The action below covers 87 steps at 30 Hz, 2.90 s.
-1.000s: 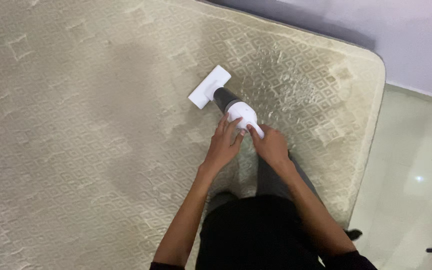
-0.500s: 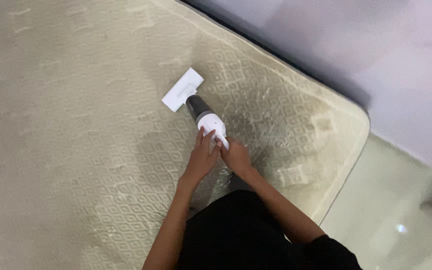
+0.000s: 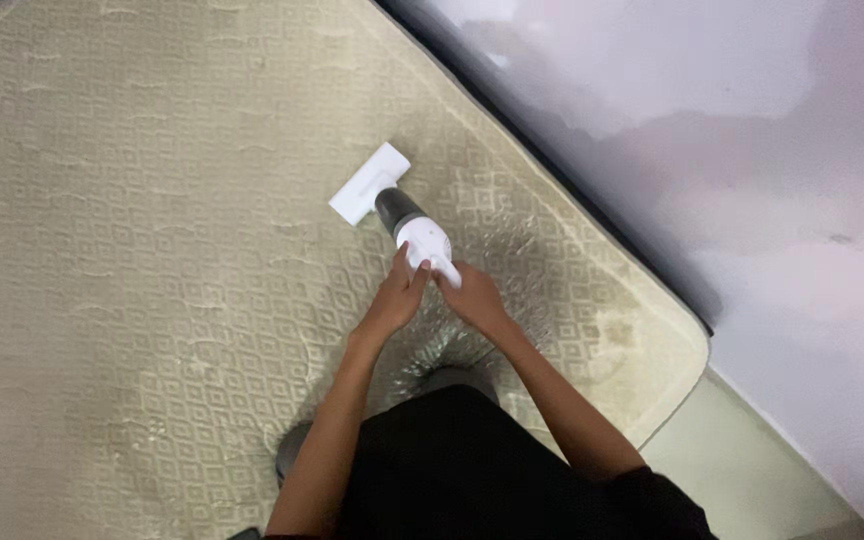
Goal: The person vacuums a mattress by moving a handheld vacuum cleaner across its surface.
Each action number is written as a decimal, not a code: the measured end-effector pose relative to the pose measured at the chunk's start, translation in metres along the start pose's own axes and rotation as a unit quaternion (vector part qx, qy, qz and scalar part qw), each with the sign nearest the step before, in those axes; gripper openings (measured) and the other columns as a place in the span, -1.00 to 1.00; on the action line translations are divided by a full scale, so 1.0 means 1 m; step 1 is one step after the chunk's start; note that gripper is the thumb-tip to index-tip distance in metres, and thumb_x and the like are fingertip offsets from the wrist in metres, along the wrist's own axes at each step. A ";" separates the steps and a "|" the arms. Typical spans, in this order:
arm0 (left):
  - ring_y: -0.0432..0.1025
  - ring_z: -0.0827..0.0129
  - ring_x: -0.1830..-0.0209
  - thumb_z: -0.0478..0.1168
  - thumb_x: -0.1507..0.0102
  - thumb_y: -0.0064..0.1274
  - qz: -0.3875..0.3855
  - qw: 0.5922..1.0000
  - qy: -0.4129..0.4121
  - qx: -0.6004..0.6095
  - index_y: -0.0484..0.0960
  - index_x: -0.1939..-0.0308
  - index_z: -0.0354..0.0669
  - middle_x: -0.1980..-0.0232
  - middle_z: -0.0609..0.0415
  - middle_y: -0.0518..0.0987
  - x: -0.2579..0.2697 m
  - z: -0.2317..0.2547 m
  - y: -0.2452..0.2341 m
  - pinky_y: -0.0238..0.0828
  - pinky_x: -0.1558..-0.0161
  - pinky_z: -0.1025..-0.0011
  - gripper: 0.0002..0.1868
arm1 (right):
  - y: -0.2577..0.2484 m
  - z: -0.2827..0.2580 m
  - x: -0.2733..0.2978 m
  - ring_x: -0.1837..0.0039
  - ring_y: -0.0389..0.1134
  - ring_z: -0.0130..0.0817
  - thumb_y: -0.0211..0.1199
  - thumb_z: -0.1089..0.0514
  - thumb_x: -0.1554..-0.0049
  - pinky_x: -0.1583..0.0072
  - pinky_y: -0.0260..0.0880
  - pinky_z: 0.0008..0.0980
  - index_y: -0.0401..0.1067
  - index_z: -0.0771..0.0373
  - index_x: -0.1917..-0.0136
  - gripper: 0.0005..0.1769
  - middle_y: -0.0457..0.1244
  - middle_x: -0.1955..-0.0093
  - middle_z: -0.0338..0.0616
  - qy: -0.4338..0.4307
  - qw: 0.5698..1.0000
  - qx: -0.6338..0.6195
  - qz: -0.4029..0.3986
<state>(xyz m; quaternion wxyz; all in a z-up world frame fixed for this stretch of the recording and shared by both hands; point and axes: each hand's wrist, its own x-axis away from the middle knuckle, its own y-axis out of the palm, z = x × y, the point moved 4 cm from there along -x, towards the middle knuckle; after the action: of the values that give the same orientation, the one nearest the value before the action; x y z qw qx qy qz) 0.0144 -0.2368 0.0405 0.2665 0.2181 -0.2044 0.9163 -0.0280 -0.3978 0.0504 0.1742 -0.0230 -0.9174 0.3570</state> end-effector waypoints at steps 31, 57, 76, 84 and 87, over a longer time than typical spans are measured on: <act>0.23 -0.02 -0.52 0.14 -0.40 -0.15 0.089 0.985 0.133 0.064 0.26 -0.49 -0.28 -0.49 -0.32 0.32 -0.034 -0.066 0.008 0.13 -0.45 0.20 -0.28 | 0.052 0.001 0.003 0.03 0.47 0.06 0.17 0.01 -0.21 0.00 0.41 -0.02 0.49 0.37 -0.11 -0.62 0.41 0.09 0.15 -0.045 0.997 -0.064 0.014; 0.35 -0.14 -0.40 0.09 -0.36 -0.03 0.109 0.976 0.190 0.007 0.24 -0.51 -0.10 -0.38 -0.39 0.43 -0.038 -0.074 0.015 0.26 -0.36 0.10 -0.31 | 0.053 0.013 0.021 0.28 0.42 -0.14 0.14 -0.13 -0.25 0.19 0.35 -0.11 0.54 0.41 0.11 -0.50 0.37 0.34 0.01 -0.068 0.997 -0.027 0.024; 0.23 -0.10 -0.51 0.15 -0.42 -0.22 0.089 0.987 0.099 0.084 0.03 -0.61 0.05 -0.51 -0.33 0.29 -0.043 -0.090 0.021 0.15 -0.44 0.16 -0.28 | 0.058 0.000 0.027 0.26 0.43 -0.05 0.10 -0.14 -0.27 0.18 0.34 -0.07 0.54 0.40 0.04 -0.49 0.38 0.31 0.10 -0.002 0.999 -0.018 0.040; 0.20 -0.10 -0.55 0.17 -0.47 -0.26 0.053 0.990 0.103 0.083 0.03 -0.60 -0.04 -0.53 -0.33 0.26 -0.037 -0.070 0.007 0.12 -0.47 0.14 -0.29 | 0.069 0.002 -0.016 0.23 0.48 0.01 0.07 -0.12 -0.27 0.13 0.41 -0.04 0.52 0.43 0.01 -0.48 0.41 0.28 0.17 -0.006 0.998 -0.029 0.049; 0.22 -0.07 -0.51 0.19 -0.41 -0.35 0.035 0.994 0.067 0.083 0.08 -0.58 0.07 -0.48 -0.29 0.34 -0.044 -0.066 -0.001 0.13 -0.43 0.13 -0.31 | 0.063 0.006 -0.018 0.21 0.47 0.02 0.14 -0.14 -0.23 0.12 0.41 -0.02 0.54 0.42 0.04 -0.48 0.39 0.26 0.16 -0.027 0.997 -0.007 0.069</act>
<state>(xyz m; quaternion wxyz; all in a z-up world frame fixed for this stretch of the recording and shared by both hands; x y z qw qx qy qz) 0.0289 -0.2212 -0.0362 0.2279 0.1704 -0.1172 0.9515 -0.0185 -0.3579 -0.0011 0.1246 -0.0778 -0.9204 0.3624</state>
